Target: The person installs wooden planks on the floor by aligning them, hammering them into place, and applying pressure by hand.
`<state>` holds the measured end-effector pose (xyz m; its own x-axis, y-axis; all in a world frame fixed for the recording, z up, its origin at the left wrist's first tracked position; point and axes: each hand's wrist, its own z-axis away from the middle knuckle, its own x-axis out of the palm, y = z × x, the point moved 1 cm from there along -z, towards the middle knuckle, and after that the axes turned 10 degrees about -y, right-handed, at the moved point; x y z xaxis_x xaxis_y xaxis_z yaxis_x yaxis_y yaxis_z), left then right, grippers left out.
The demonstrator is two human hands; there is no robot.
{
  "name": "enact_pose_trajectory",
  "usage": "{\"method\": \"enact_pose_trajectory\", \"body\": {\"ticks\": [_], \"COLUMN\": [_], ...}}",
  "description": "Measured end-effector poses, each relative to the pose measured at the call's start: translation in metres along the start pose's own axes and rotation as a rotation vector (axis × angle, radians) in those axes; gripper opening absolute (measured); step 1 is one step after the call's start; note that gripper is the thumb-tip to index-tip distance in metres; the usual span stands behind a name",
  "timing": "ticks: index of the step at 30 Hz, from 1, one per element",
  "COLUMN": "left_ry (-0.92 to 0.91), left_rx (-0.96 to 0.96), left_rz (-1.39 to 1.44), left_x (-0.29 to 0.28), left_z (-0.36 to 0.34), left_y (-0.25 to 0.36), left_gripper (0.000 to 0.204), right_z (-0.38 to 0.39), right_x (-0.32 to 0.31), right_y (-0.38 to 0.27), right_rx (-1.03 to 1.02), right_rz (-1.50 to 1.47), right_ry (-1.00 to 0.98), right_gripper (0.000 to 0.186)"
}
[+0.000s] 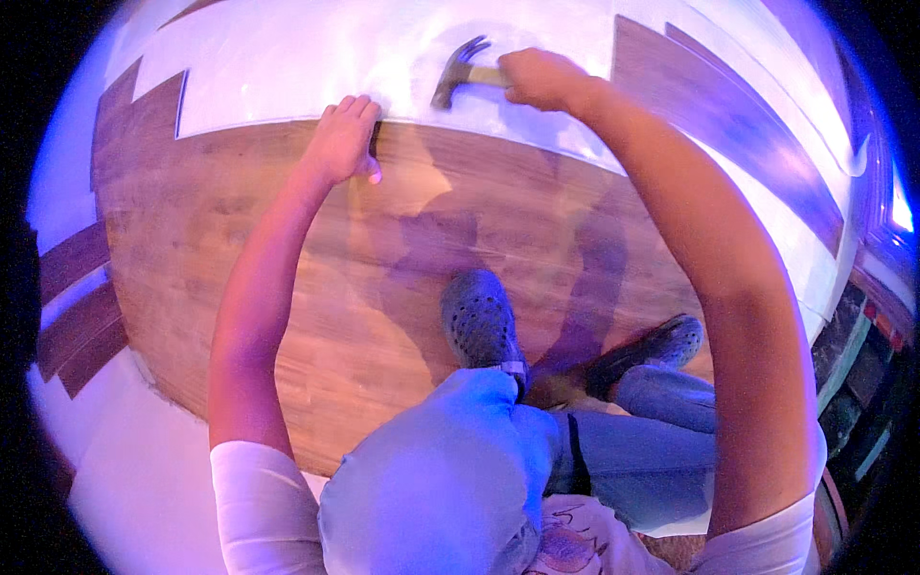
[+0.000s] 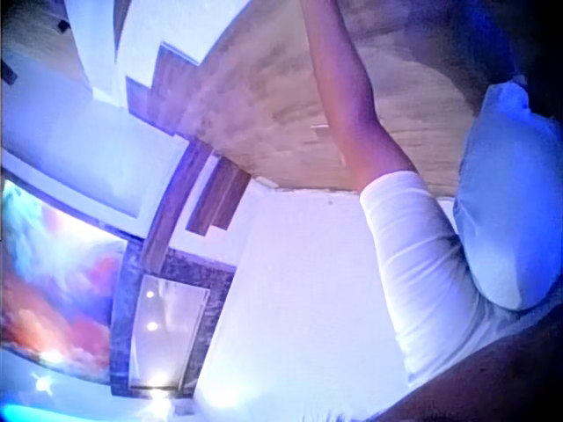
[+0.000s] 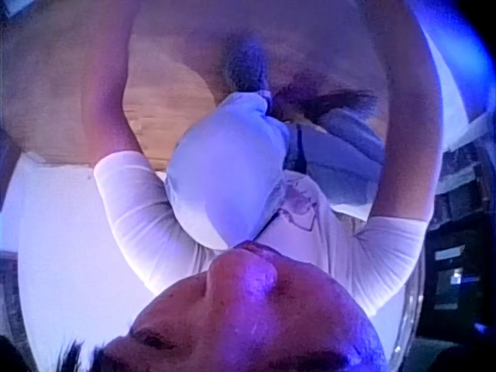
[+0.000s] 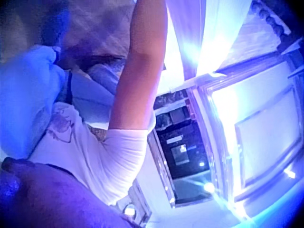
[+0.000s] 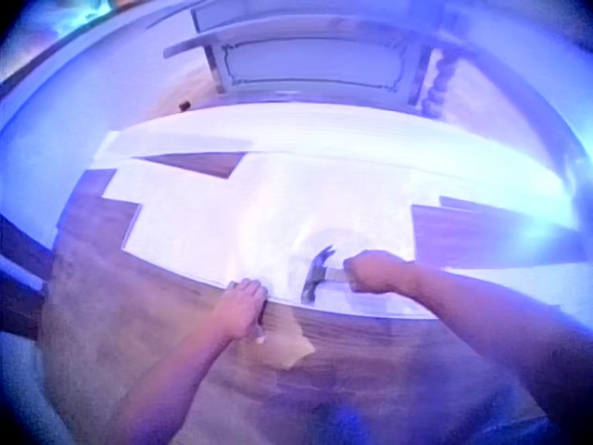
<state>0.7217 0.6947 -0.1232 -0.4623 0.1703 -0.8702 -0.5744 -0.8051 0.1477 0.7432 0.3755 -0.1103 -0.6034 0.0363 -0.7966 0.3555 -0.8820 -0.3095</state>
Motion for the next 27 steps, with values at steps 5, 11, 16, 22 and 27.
{"method": "enact_pose_trajectory", "body": {"ticks": [5, 11, 16, 22, 27], "left_ry": [0.072, 0.080, 0.071, 0.103, 0.062], "left_rx": [0.013, 0.030, 0.023, 0.027, 0.023], "left_rz": [0.000, -0.025, -0.044, -0.046, -0.032], "left_x": [0.003, 0.001, 0.002, 0.003, 0.004], "left_z": [0.002, -0.001, 0.004, 0.001, 0.003], "left_y": [-0.007, -0.005, -0.005, -0.009, -0.007], "left_gripper": [0.081, 0.082, 0.082, 0.080, 0.081], "right_z": [-0.011, -0.016, -0.014, -0.024, -0.021], "right_x": [-0.013, -0.022, -0.008, -0.011, -0.010], "right_y": [-0.015, -0.001, -0.008, -0.006, -0.014], "right_rx": [-0.019, 0.104, -0.046, 0.084, 0.029], "right_rz": [0.061, -0.037, 0.091, -0.023, 0.041], "right_ry": [-0.111, -0.012, -0.011, 0.106, -0.036], "right_gripper": [0.030, 0.026, 0.024, 0.023, 0.021]}}
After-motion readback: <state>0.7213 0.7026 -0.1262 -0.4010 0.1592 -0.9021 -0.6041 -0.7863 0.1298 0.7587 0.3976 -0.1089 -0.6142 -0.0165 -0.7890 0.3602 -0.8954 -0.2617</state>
